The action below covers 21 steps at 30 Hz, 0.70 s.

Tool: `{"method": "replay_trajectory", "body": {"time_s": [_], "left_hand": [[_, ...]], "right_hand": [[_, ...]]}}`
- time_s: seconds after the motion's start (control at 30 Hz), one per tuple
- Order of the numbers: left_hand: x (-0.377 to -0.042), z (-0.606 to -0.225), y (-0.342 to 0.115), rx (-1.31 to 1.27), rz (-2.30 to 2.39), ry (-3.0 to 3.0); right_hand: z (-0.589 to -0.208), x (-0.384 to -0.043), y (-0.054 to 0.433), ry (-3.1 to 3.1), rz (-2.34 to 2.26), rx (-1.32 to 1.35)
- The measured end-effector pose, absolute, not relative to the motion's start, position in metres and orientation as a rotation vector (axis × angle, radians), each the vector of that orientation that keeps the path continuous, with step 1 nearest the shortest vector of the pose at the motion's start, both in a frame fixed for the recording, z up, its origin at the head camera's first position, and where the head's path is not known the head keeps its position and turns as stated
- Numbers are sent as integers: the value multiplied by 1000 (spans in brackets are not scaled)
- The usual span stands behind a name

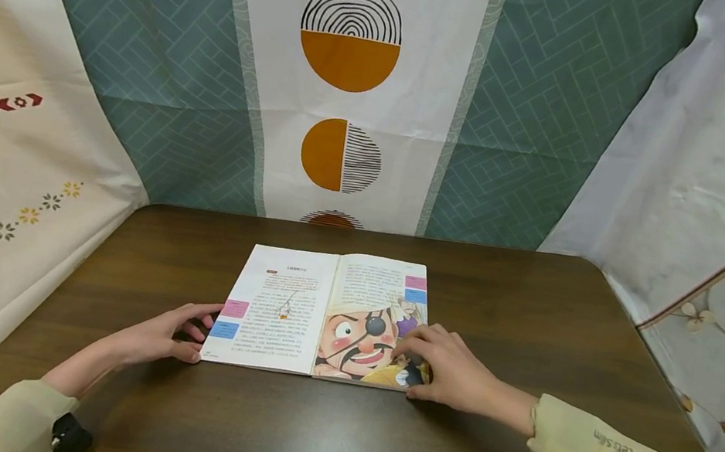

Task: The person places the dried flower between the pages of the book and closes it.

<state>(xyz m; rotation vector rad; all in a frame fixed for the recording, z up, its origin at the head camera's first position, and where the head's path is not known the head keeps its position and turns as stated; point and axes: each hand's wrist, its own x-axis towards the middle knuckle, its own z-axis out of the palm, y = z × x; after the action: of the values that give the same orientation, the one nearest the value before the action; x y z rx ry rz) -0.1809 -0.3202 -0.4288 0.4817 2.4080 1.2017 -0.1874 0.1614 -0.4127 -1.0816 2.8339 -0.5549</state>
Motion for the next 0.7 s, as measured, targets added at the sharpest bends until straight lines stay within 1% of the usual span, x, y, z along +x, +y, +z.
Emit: {"method": "replay_trajectory", "body": {"time_s": [0.7], "left_hand": [[-180,-428,-319,461,1211,2395]], "right_hand": [[-410,-194,173,2803,-583,-1086]]}}
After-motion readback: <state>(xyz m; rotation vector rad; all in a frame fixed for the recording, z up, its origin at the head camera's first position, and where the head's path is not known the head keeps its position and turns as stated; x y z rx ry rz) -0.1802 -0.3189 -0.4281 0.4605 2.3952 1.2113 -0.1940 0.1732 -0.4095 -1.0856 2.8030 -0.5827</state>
